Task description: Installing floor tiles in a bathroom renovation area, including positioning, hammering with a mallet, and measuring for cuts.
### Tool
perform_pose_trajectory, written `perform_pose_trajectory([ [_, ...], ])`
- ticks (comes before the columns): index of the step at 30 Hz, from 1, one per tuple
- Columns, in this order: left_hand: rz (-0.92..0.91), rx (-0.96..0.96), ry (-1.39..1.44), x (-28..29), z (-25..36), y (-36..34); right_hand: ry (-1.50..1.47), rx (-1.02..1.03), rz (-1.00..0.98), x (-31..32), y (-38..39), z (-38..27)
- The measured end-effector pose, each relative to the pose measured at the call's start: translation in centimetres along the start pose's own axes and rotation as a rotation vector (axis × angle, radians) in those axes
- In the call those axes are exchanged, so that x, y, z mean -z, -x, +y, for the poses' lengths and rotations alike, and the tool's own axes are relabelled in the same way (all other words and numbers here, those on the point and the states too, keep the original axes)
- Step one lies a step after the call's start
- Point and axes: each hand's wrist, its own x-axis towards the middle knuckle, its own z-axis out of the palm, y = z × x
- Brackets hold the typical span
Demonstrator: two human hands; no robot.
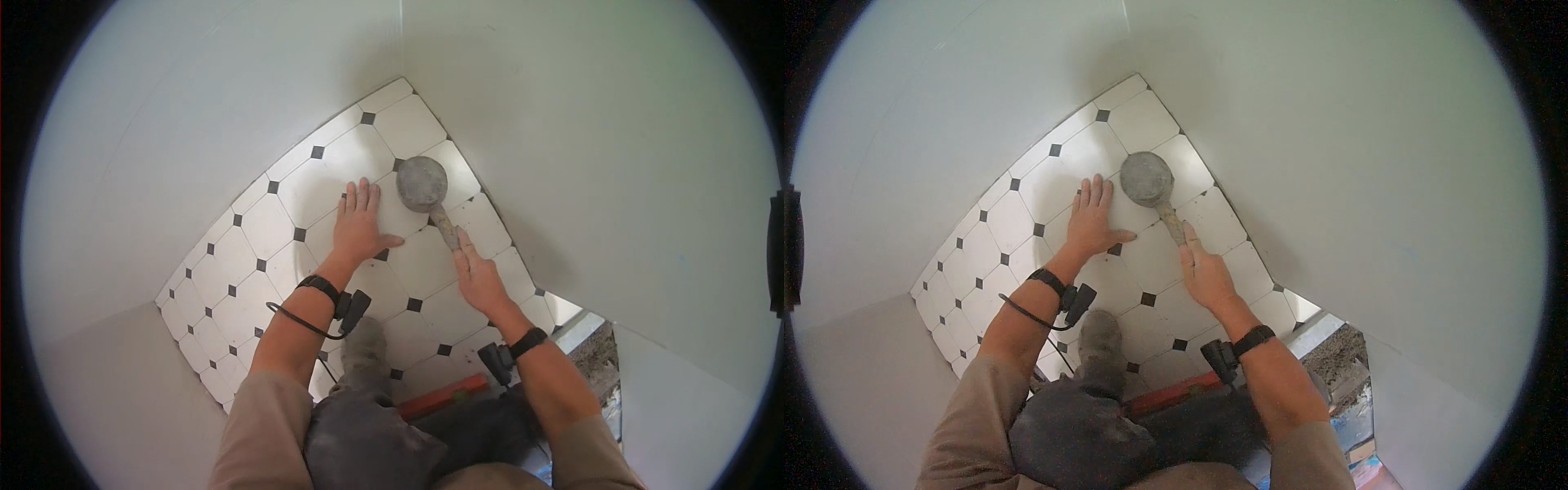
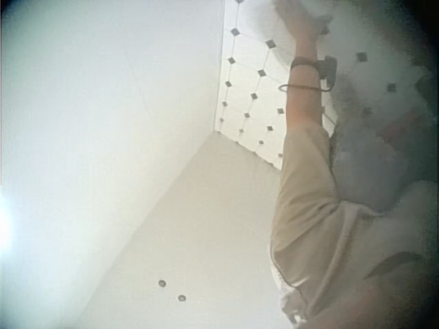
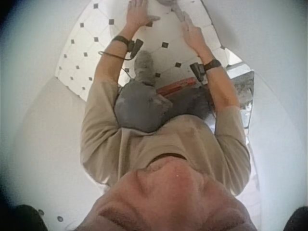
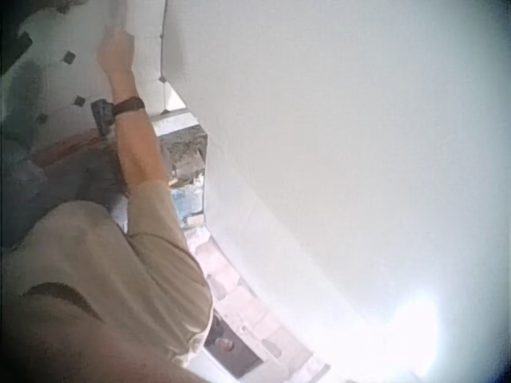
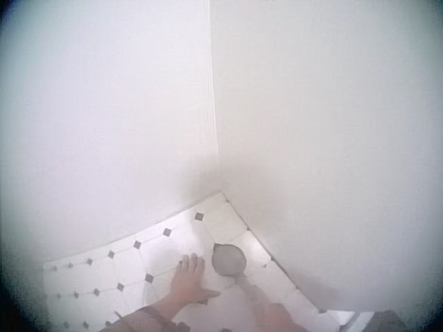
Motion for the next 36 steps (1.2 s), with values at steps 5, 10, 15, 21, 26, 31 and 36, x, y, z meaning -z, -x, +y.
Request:
perform_pose_trajectory([
  [5, -0.053, 0.002, -0.004, 0.1, -1.1, 0.6, -0.078, -0.030, -0.007, 0.6, -0.1, -0.7],
  [10, -0.076, 0.020, -0.066, 0.5, -0.2, 0.7, -0.013, 0.025, 0.052, 1.1, -0.5, 1.7],
  [15, -0.012, -0.032, -0.042, 0.7, -0.9, 0.6, -0.049, 0.010, 0.072, 1.4, 0.0, 2.1],
  [21, -0.026, -0.029, -0.034, 0.3, -0.8, 0.8, 0.000, 0.021, 0.087, 0.5, -0.1, 2.7],
  [26, -0.035, 0.011, -0.068, 0.0, -1.6, 1.5, -0.012, 0.011, 0.021, 0.8, 0.3, 1.6],
  [31, -0.031, -0.014, -0.102, -0.2, -1.9, 1.4, 0.039, 0.009, -0.004, 0.3, -0.8, 1.6],
  [36, -0.033, -0.021, -0.056, 1.1, -1.6, 1.8, -0.006, -0.046, -0.035, 0.1, -0.8, 0.6],
])
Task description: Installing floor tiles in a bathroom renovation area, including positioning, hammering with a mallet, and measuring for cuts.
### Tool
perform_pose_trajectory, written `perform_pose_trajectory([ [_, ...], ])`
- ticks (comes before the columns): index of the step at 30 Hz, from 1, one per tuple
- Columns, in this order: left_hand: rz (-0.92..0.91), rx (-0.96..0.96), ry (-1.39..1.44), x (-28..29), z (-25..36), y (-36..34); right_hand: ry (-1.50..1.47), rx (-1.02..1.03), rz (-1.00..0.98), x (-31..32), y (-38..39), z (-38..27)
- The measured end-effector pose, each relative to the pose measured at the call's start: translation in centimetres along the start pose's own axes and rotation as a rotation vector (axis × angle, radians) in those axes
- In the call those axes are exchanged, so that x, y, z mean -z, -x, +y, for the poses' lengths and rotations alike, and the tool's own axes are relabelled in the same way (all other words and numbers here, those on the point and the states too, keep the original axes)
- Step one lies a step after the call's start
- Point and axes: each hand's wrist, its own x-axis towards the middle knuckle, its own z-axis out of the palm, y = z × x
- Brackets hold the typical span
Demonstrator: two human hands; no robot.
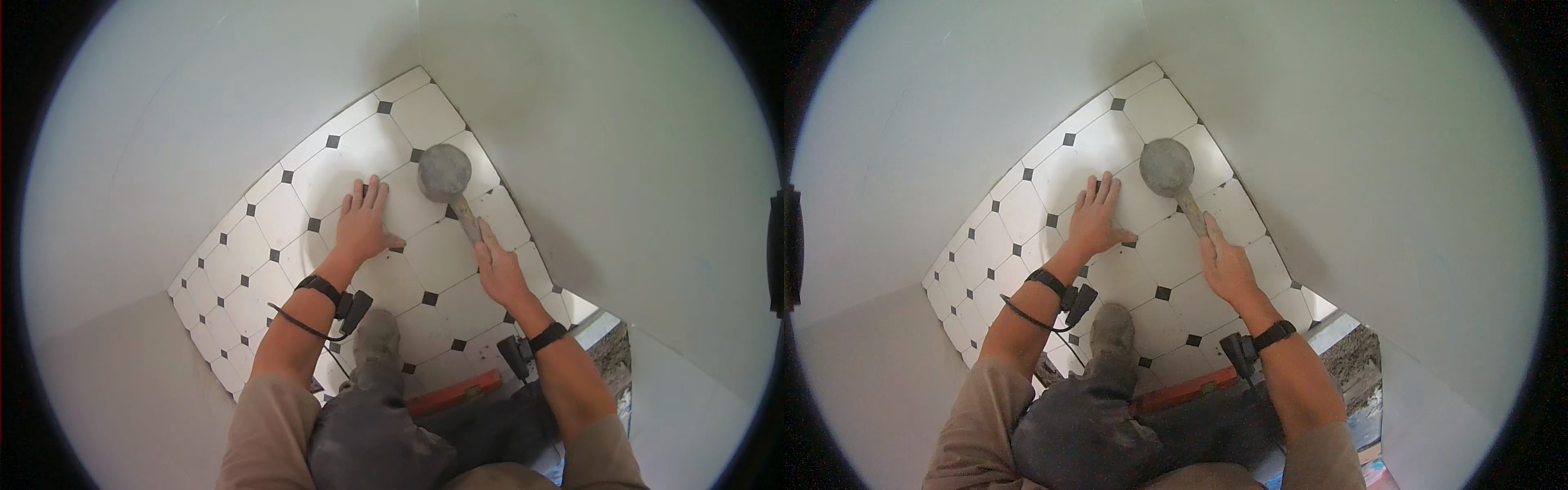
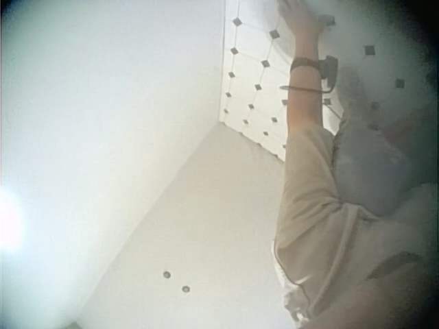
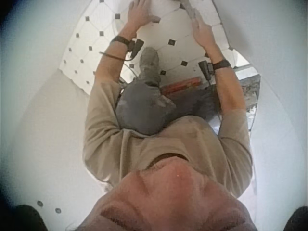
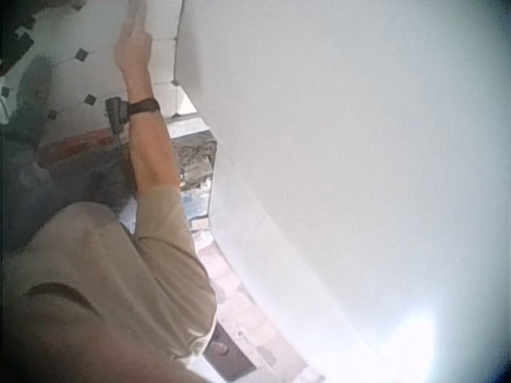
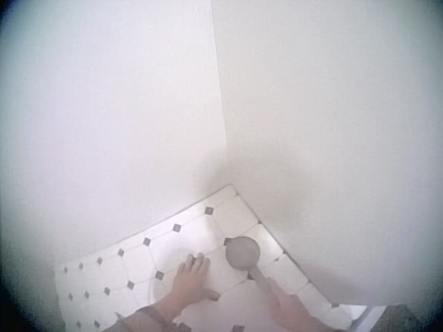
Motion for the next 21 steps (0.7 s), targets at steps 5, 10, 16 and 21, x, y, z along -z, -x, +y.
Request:
perform_pose_trajectory([
  [5, -0.025, -0.042, 0.011, -1.1, -3.4, -0.2, 0.112, 0.169, 0.026, -1.0, -1.0, 0.4],
  [10, 0.041, 0.018, 0.044, -1.3, -2.8, -0.2, 0.016, 0.117, 0.058, -1.8, -1.0, 0.0],
  [16, 0.013, 0.131, -0.080, 0.4, -2.4, -0.8, -0.036, 0.132, 0.067, -2.1, -1.3, -0.8],
  [21, -0.005, 0.123, -0.121, 1.3, -2.2, -1.0, -0.058, 0.084, 0.076, -1.7, -1.8, -2.2],
])
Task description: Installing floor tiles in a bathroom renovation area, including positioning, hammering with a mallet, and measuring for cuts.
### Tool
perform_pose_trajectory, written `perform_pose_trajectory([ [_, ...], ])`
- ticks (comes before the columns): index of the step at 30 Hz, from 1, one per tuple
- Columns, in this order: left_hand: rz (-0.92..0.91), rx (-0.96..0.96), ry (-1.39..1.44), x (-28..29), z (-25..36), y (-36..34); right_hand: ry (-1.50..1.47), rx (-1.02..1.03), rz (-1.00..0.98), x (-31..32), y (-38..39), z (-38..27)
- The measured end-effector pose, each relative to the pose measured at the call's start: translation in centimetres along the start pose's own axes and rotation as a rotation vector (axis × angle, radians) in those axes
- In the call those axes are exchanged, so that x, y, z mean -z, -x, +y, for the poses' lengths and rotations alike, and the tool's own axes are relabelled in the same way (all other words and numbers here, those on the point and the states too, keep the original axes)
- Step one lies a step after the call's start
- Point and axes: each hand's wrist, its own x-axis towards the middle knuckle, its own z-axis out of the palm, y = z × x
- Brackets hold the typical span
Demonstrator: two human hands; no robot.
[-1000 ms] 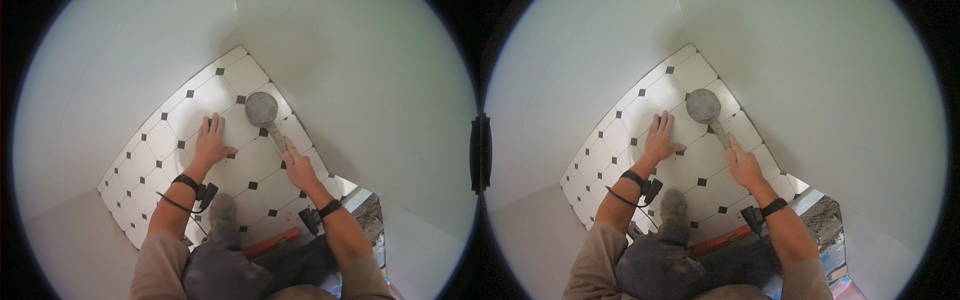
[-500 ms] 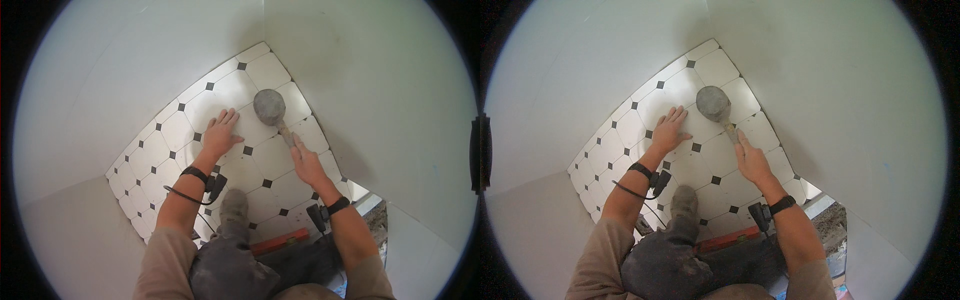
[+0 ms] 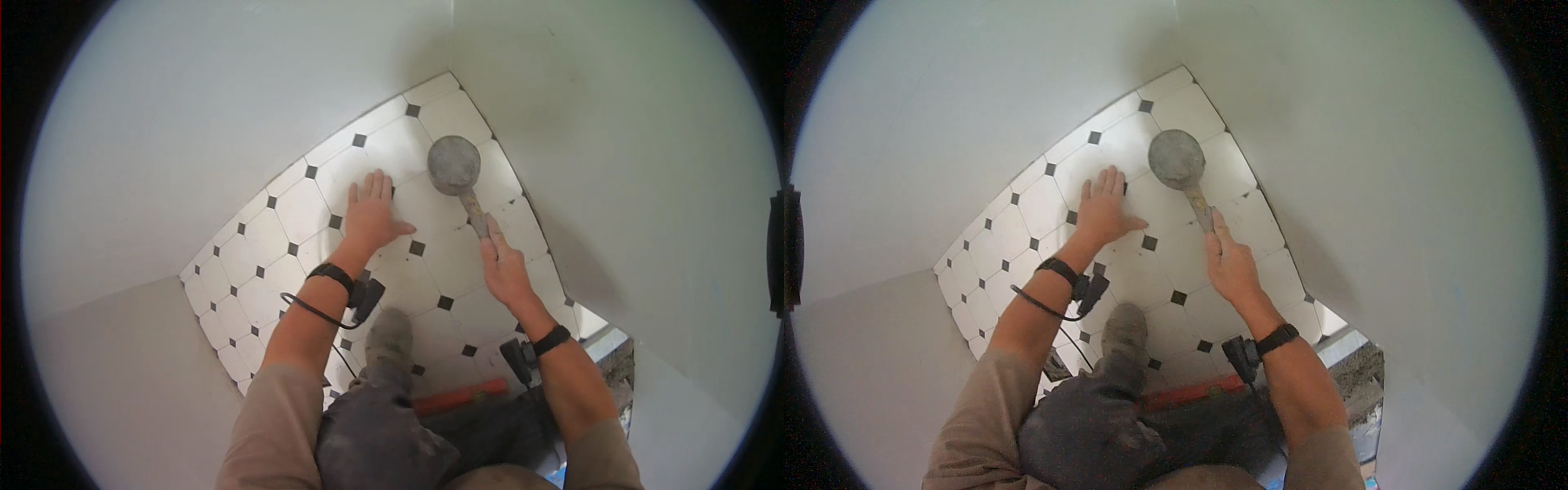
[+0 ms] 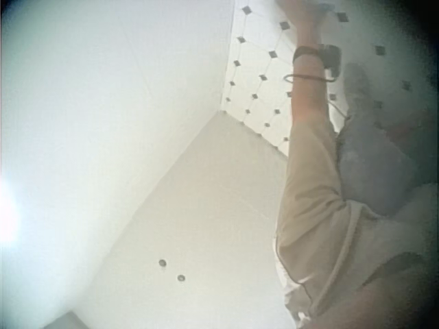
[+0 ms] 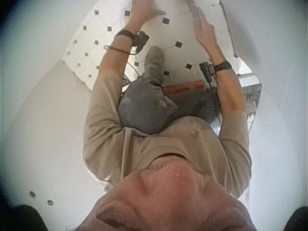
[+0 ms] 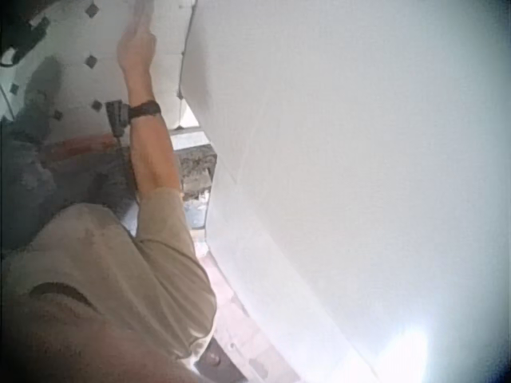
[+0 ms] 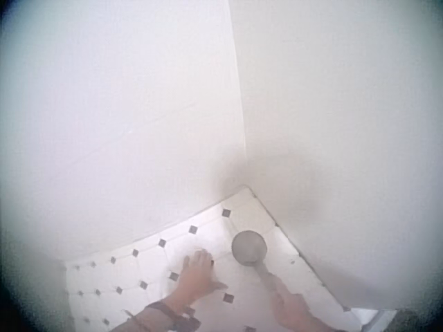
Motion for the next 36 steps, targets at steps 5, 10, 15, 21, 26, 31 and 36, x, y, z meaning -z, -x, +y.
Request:
perform_pose_trajectory([
  [5, -0.009, 0.033, 0.028, -0.4, -0.6, -0.5, -0.043, 0.086, 0.048, -0.5, -1.6, -0.7],
  [10, 0.072, 0.088, 0.110, 0.3, -3.2, -4.9, 0.073, 0.061, 0.004, -1.1, -2.7, -1.6],
  [15, -0.066, 0.166, 0.070, 1.6, -3.5, -6.0, -0.009, 0.134, 0.011, -1.5, -3.4, -3.9],
  [21, -0.016, 0.168, 0.100, 1.2, -3.3, -6.0, 0.155, 0.087, -0.029, -2.0, -6.3, -5.1],
  [26, 0.000, 0.159, 0.121, 1.4, -3.5, -6.2, 0.019, 0.028, 0.012, -3.2, -6.4, -5.2],
  [31, -0.053, 0.174, 0.097, 1.6, -3.4, -5.7, 0.108, 0.135, -0.053, -3.1, -7.1, -5.9],
  [36, -0.041, 0.190, 0.117, 1.9, -3.2, -6.1, 0.198, 0.133, -0.046, -3.6, -7.1, -4.7],
])
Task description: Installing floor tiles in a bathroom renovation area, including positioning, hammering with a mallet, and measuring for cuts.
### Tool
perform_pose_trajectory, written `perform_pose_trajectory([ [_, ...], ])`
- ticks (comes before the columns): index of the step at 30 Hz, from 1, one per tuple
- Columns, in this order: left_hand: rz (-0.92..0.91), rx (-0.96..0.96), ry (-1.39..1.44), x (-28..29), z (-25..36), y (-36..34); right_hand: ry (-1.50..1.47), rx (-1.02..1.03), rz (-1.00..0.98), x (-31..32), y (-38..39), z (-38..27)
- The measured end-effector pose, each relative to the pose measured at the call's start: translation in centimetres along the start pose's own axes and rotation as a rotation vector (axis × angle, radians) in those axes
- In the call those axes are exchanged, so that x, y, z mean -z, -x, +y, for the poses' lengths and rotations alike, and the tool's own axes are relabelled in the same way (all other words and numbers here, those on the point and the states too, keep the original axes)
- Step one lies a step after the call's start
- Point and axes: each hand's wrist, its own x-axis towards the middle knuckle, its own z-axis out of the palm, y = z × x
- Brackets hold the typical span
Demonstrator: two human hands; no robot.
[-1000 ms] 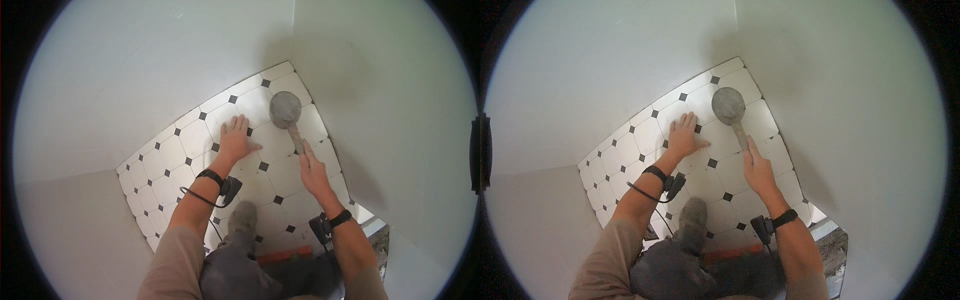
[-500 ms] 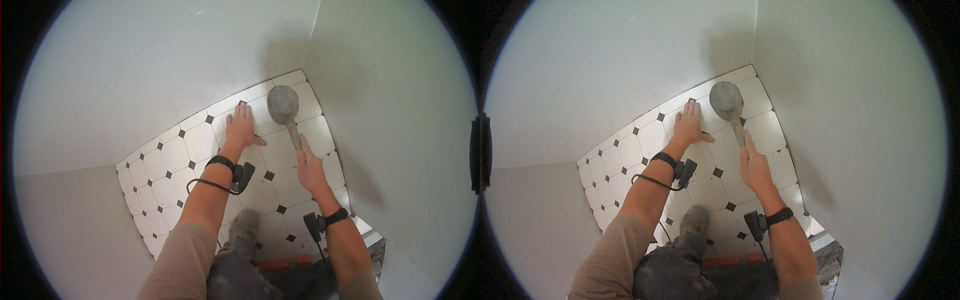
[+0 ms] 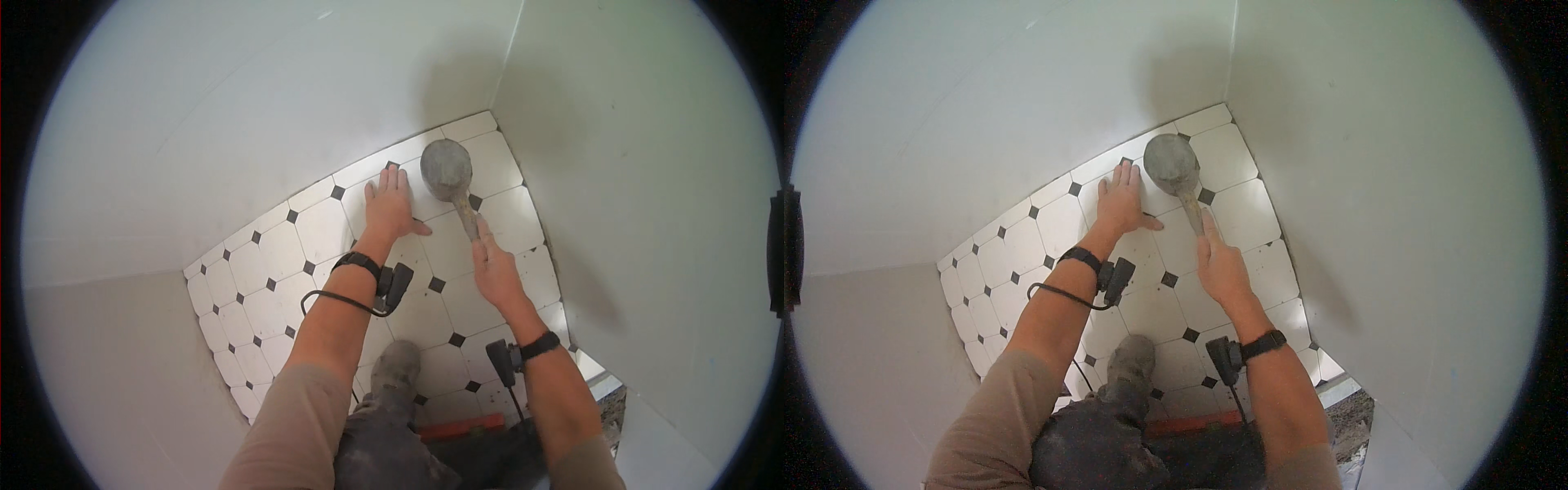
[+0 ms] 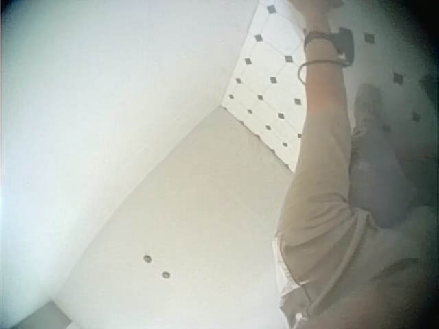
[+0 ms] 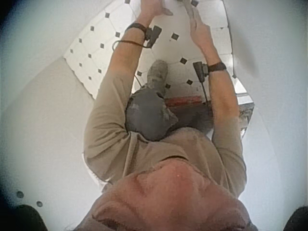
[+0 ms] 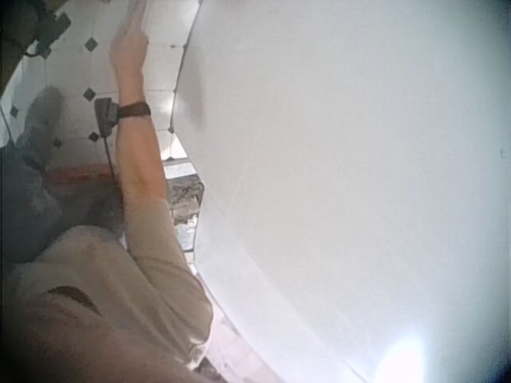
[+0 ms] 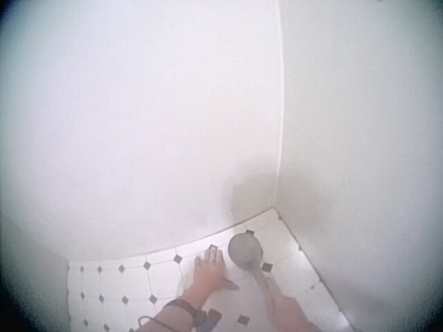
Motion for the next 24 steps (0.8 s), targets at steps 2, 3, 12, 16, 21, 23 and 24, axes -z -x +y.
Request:
perform_pose_trajectory([
  [2, 0.014, -0.011, -0.003, 0.2, -0.3, -0.2, -0.142, 0.027, 0.029, 1.0, 0.3, -0.6],
  [3, 0.026, -0.022, -0.005, 0.1, -0.4, -0.1, -0.140, 0.021, 0.027, 0.9, 0.7, -0.5],
  [12, 0.034, -0.025, 0.004, 0.1, -0.3, -0.5, -0.186, 0.033, 0.110, 0.7, -0.3, -0.2],
  [16, 0.000, -0.002, -0.024, 0.4, -0.4, -0.4, -0.095, 0.004, 0.056, 0.5, -1.4, -0.3],
  [21, 0.014, -0.007, -0.006, 0.5, 0.3, 0.0, -0.058, -0.014, 0.087, 0.2, -0.9, 0.8],
  [23, 0.005, 0.000, -0.018, 0.3, 0.4, 0.3, -0.074, 0.118, 0.125, 0.5, -1.2, 1.1],
  [24, -0.011, 0.015, -0.036, 0.2, 0.1, 0.5, -0.078, 0.122, 0.122, 0.7, -1.0, 0.4],
])
